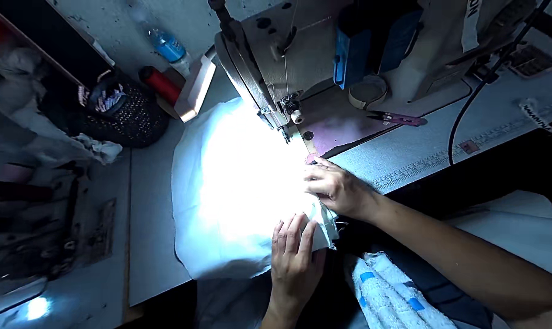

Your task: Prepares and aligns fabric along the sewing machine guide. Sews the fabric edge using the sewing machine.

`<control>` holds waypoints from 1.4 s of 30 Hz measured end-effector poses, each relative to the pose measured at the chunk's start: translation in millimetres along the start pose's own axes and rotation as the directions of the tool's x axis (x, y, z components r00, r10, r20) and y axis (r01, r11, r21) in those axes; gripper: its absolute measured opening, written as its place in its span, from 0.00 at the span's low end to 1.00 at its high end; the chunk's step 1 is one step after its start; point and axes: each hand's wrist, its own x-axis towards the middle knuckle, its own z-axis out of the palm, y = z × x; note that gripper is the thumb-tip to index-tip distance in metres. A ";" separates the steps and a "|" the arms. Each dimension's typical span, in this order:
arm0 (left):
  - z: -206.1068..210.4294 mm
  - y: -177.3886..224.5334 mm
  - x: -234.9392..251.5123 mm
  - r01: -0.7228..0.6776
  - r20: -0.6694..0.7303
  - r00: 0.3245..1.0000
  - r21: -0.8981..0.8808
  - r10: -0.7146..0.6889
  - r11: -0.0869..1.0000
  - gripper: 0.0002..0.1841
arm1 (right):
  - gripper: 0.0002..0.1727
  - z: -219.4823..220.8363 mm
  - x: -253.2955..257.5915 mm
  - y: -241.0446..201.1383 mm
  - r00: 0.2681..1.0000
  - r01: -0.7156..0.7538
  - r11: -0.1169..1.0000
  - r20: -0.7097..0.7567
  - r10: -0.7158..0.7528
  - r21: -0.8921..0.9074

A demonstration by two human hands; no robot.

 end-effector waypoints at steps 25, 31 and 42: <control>-31.7 -1.2 -9.0 0.068 0.089 0.996 -0.586 -0.019 0.807 0.06 | 0.04 2.4 -74.2 -112.9 0.575 -0.586 0.189 0.240 0.782 0.788; -13.7 18.2 -30.3 0.063 -0.013 0.997 -0.438 -0.076 0.897 0.20 | 0.03 4.0 -80.5 -112.9 0.554 -0.526 0.050 0.297 0.778 0.849; -8.5 30.8 -25.5 0.011 -0.134 0.991 -0.113 -0.026 0.993 0.12 | 0.02 5.0 -85.6 -114.4 0.654 -0.519 0.368 0.081 0.752 0.771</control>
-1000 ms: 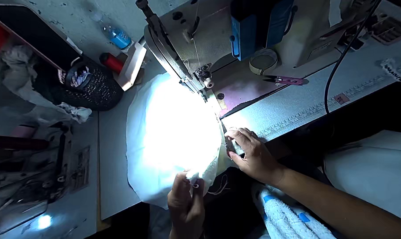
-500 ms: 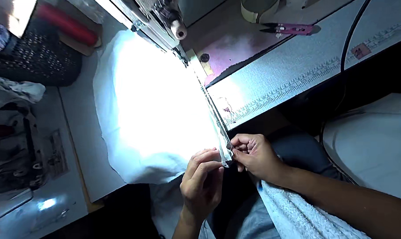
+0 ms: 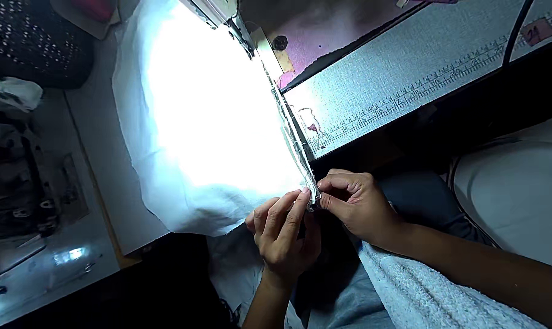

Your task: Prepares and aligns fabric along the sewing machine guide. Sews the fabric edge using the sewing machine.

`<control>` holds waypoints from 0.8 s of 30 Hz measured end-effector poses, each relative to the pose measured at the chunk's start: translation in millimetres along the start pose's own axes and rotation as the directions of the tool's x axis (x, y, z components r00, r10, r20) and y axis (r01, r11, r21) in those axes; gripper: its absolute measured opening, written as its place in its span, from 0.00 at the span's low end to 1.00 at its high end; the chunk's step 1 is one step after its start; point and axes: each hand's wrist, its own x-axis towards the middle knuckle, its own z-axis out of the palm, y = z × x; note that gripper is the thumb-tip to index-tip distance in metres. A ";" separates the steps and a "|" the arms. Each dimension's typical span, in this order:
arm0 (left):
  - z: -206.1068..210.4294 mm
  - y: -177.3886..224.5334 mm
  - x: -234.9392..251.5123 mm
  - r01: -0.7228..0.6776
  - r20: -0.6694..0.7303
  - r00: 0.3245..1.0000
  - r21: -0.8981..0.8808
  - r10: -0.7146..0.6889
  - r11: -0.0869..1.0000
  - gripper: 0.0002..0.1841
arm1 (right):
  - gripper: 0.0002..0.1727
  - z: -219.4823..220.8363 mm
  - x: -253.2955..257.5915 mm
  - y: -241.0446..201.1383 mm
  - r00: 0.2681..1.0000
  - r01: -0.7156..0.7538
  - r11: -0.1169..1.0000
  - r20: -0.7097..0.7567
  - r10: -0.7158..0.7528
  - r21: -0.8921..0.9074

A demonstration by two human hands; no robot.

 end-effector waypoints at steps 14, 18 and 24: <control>2.7 1.4 -3.9 0.038 -0.088 0.995 -0.002 -0.038 0.999 0.06 | 0.06 2.4 -0.7 1.4 1.000 -0.015 1.000 0.003 0.015 -0.018; 14.9 1.0 -9.1 0.076 -0.086 0.994 0.012 -0.075 0.997 0.10 | 0.07 2.6 -1.2 2.6 1.000 -0.015 1.000 0.012 0.016 -0.027; 10.0 3.6 -9.9 0.038 -0.108 0.994 0.026 -0.035 0.999 0.07 | 0.07 -0.4 -0.5 5.5 1.000 -0.021 0.998 0.006 0.021 -0.056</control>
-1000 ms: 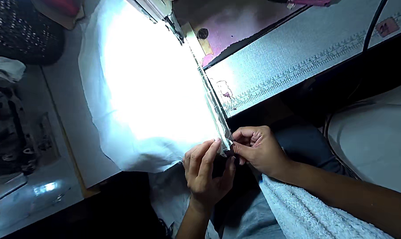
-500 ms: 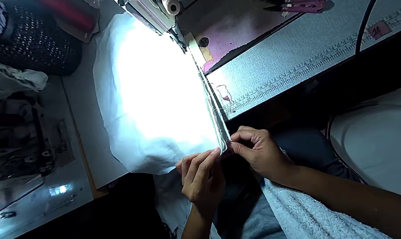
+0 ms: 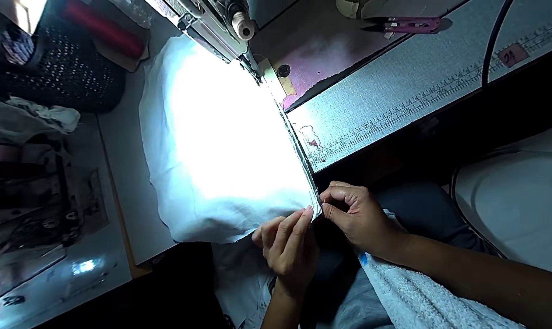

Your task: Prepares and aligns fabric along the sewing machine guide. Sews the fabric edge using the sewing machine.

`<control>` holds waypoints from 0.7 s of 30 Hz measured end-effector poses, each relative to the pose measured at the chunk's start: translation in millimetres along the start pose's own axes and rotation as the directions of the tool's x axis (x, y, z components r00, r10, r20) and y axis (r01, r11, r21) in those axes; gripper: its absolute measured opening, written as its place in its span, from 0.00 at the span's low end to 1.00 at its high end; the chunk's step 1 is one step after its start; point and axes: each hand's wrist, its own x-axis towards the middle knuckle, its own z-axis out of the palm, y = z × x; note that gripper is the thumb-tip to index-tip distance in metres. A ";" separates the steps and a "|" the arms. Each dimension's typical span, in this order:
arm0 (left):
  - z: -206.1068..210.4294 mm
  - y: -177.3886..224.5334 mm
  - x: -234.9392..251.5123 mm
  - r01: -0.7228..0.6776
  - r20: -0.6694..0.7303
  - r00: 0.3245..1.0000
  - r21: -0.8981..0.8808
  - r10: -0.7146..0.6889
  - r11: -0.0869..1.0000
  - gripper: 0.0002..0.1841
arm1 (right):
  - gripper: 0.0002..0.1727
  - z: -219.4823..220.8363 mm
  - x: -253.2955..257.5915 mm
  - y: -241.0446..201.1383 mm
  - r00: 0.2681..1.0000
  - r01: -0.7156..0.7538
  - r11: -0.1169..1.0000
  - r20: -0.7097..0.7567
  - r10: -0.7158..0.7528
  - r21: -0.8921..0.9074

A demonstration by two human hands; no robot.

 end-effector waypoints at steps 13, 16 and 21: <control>-4.2 -6.9 0.5 -0.060 0.164 0.984 -0.044 0.066 0.997 0.08 | 0.09 1.1 -1.7 7.9 0.998 0.064 0.996 0.022 -0.063 -0.067; -5.8 -6.2 0.3 -0.071 0.172 0.982 -0.031 0.075 0.997 0.09 | 0.10 0.5 -2.4 7.7 0.998 0.063 0.995 0.027 -0.061 -0.071; -4.3 -8.2 -4.2 -0.023 0.159 0.986 -0.155 0.048 0.988 0.08 | 0.10 2.1 -2.1 8.3 0.997 0.069 0.995 0.037 -0.067 -0.071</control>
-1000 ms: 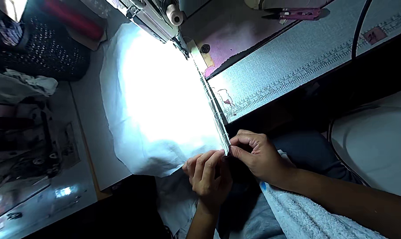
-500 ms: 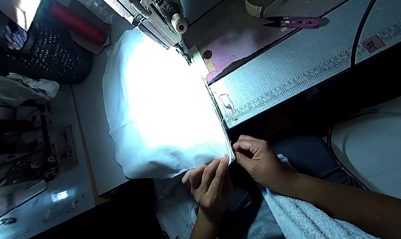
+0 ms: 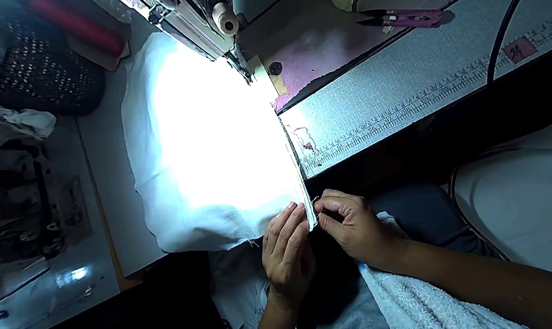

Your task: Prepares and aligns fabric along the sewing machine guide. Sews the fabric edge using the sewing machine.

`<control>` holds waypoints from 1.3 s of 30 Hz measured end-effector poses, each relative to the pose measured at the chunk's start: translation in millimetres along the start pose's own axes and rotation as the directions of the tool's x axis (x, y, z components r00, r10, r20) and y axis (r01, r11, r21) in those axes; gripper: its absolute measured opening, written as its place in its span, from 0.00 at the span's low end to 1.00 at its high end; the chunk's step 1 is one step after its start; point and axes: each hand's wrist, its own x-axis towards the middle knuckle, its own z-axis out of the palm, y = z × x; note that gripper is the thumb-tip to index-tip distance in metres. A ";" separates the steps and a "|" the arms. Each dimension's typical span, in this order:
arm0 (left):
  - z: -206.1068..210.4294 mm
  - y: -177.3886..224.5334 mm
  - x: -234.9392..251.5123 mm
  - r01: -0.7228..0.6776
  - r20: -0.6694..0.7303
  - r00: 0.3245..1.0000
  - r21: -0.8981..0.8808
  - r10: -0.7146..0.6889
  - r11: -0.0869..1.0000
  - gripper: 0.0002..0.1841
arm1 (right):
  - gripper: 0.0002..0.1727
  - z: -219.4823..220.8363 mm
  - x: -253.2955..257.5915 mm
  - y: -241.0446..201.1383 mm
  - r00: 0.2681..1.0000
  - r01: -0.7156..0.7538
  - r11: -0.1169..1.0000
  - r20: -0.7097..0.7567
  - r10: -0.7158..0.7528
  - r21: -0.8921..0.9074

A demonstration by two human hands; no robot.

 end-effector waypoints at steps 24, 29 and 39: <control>4.1 5.5 -1.5 0.301 -0.104 0.878 -0.639 -0.467 0.708 0.08 | 0.12 5.8 0.1 -2.3 0.997 0.066 0.998 0.040 -0.065 -0.010; 5.2 -2.3 -7.8 0.186 -0.060 0.971 -0.412 -0.230 0.892 0.09 | 0.13 7.8 -0.1 -2.6 0.994 0.102 0.990 0.033 -0.099 -0.096; 7.7 -6.2 -11.9 0.137 -0.074 0.984 -0.263 -0.162 0.955 0.07 | 0.13 6.1 1.3 -2.4 0.992 0.125 0.983 0.051 -0.119 -0.134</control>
